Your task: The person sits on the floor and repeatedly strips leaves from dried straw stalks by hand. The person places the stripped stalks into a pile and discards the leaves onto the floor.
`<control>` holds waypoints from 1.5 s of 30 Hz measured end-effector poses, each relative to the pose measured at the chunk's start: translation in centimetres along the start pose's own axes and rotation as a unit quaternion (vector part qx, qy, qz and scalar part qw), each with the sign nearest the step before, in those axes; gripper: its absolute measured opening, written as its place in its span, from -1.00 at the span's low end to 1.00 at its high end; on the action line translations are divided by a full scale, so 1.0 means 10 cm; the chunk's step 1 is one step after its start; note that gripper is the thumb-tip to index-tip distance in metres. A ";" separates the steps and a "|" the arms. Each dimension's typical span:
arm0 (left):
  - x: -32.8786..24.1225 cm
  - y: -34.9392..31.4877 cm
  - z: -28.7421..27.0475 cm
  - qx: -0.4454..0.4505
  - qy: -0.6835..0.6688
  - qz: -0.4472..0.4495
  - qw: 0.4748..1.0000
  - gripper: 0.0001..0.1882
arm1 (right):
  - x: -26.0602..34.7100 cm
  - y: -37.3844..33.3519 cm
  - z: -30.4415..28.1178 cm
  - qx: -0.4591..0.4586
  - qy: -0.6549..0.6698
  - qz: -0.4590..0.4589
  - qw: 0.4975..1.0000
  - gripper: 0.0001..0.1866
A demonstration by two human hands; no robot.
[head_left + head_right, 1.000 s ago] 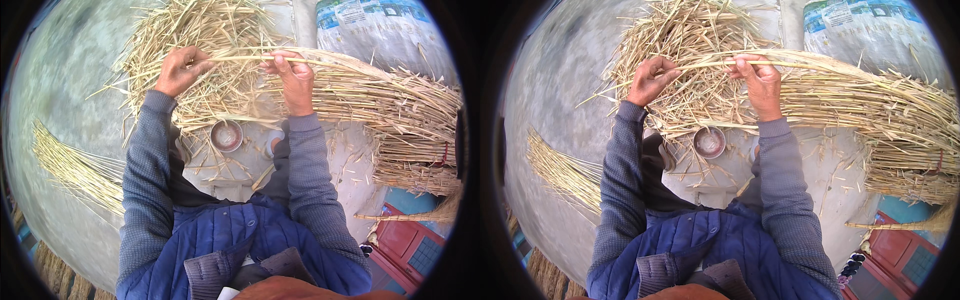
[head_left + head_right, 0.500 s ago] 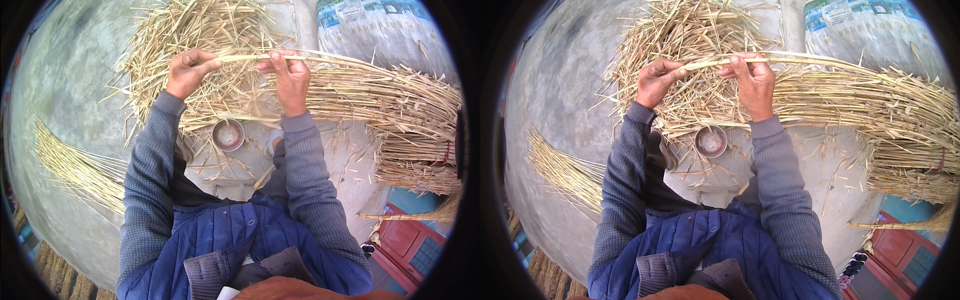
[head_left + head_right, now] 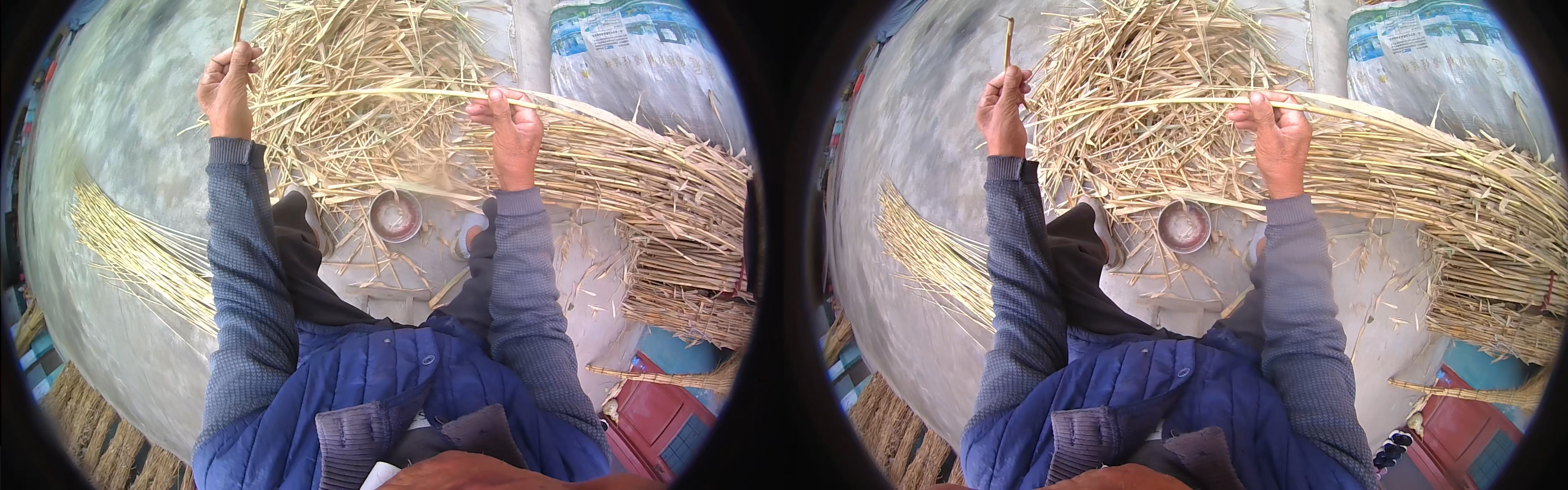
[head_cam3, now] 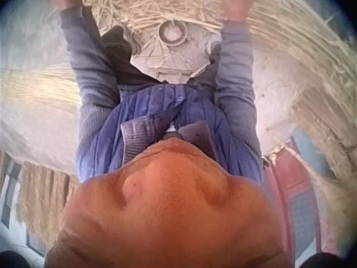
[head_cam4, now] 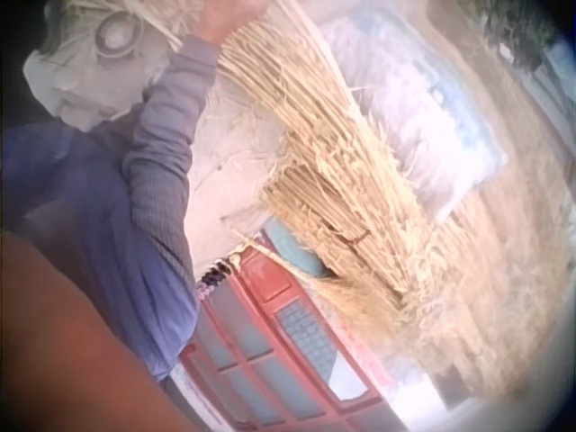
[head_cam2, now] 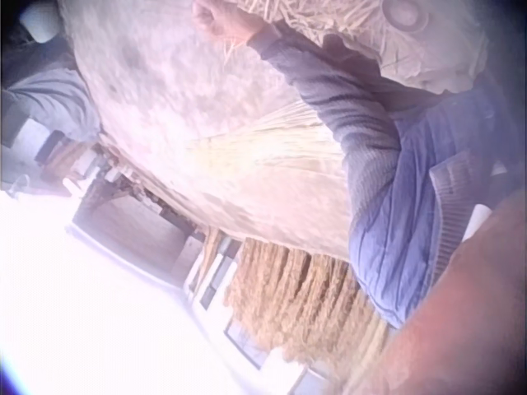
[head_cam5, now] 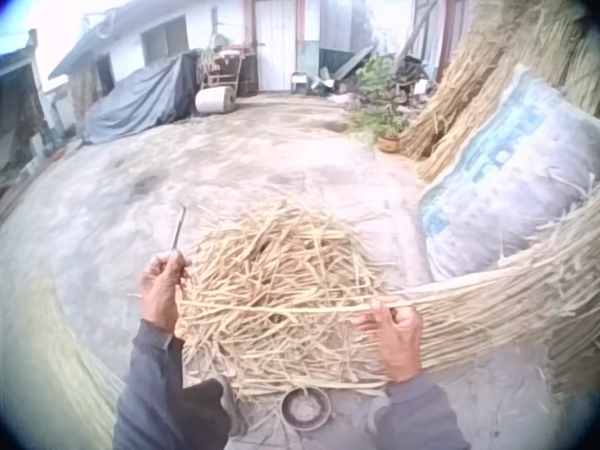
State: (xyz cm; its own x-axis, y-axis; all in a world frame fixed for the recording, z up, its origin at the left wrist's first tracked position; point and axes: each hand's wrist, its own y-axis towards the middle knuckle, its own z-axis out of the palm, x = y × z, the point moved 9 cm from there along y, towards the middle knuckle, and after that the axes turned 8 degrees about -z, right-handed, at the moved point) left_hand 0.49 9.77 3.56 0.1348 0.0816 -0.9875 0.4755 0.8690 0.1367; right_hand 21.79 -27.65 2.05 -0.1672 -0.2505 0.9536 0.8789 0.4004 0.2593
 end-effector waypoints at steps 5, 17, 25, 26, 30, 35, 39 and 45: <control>-0.03 -0.32 0.64 0.089 0.478 0.258 0.835 -0.66 | 0.01 -0.01 0.03 -0.005 0.033 0.004 0.999 -0.75; 0.77 -0.67 1.29 0.469 0.169 -0.176 0.849 -0.77 | 0.04 -0.01 0.03 0.059 0.038 0.014 0.997 -0.73; 0.59 -0.15 0.62 0.147 0.186 -0.163 0.958 -0.75 | 0.08 -0.04 0.07 0.073 0.030 0.010 0.997 -0.71; 0.55 -0.16 0.58 0.119 0.301 -0.145 0.935 -0.71 | 0.05 -0.04 0.08 0.072 0.032 0.013 0.997 -0.71; -0.16 -0.61 1.18 0.150 0.388 0.275 0.867 -0.64 | -0.08 -0.03 0.11 0.053 0.031 0.017 0.998 -0.69; -0.17 -1.17 1.78 0.332 0.338 0.271 0.838 -0.79 | -0.28 -0.18 0.50 0.102 0.081 0.069 0.989 -0.73; 0.07 -0.97 1.61 0.328 0.393 0.254 0.821 -0.82 | -0.29 -0.14 0.38 0.102 0.041 0.095 0.989 -0.70; 0.75 -0.34 0.72 0.271 0.562 0.138 0.769 -0.84 | -0.06 0.09 -0.29 -0.024 0.035 0.055 0.998 -0.64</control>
State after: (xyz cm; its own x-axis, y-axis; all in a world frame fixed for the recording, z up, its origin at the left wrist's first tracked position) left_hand 6.17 3.93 -3.73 -0.3956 0.8616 -0.3181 0.8975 0.4361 0.0650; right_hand 23.99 -29.68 1.23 -0.0386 -0.2687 0.9625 0.9105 0.3873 0.1447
